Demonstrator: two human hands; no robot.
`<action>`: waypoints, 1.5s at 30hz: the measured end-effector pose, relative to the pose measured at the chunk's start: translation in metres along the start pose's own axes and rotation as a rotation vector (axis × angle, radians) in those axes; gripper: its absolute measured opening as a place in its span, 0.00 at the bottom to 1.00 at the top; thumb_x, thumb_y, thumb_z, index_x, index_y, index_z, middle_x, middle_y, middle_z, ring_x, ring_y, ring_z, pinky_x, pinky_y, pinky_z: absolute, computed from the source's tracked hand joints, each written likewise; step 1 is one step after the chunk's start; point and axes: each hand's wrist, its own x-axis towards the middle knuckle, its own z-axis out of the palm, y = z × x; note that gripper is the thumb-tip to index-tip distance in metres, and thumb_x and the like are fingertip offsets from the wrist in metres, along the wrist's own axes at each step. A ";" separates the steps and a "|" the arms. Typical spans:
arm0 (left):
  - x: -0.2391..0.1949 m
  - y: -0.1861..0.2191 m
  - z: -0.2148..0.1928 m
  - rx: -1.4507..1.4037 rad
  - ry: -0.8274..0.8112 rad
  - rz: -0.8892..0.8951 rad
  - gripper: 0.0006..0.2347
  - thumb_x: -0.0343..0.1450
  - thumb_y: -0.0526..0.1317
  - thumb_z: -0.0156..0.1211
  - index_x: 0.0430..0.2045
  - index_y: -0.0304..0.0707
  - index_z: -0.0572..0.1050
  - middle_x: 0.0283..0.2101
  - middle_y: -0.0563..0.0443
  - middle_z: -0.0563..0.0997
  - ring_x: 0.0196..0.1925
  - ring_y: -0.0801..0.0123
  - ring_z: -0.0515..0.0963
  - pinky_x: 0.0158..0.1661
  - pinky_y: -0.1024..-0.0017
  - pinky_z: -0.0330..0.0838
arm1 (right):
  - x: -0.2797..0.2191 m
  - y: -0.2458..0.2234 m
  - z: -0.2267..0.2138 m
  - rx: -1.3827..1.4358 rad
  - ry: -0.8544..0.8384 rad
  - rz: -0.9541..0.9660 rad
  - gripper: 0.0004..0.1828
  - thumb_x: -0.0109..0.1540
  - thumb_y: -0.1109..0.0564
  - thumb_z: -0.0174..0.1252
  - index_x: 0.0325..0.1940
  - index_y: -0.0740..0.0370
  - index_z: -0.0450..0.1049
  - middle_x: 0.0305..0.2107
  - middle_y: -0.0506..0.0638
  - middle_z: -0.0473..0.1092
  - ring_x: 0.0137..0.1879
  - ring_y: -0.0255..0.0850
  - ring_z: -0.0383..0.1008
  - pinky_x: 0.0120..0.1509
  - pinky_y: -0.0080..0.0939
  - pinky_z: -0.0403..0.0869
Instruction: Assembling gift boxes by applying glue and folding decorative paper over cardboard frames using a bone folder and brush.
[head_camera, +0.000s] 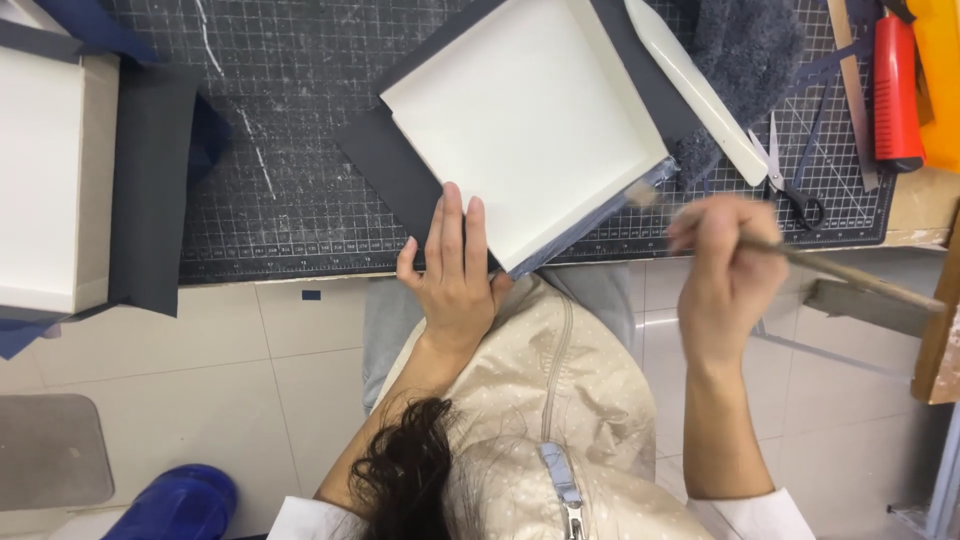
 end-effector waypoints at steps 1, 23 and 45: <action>0.002 0.001 -0.002 -0.004 0.003 0.009 0.32 0.79 0.58 0.14 0.63 0.35 0.66 0.67 0.34 0.68 0.64 0.56 0.74 0.58 0.51 0.43 | -0.003 0.011 0.000 0.000 0.010 -0.001 0.16 0.76 0.61 0.45 0.37 0.67 0.71 0.24 0.56 0.70 0.28 0.42 0.70 0.36 0.35 0.70; 0.007 0.018 -0.001 0.020 -0.022 0.031 0.34 0.78 0.61 0.20 0.61 0.29 0.67 0.66 0.28 0.67 0.59 0.49 0.75 0.56 0.49 0.46 | 0.029 0.040 -0.024 0.353 0.198 0.274 0.15 0.75 0.58 0.44 0.39 0.66 0.69 0.21 0.52 0.68 0.27 0.33 0.70 0.32 0.27 0.73; 0.011 0.027 -0.004 -0.031 -0.049 -0.012 0.33 0.77 0.61 0.26 0.62 0.27 0.64 0.67 0.26 0.64 0.59 0.47 0.73 0.58 0.48 0.42 | 0.028 0.030 -0.035 0.543 0.335 0.425 0.15 0.74 0.57 0.44 0.38 0.66 0.69 0.19 0.56 0.68 0.24 0.33 0.68 0.24 0.26 0.71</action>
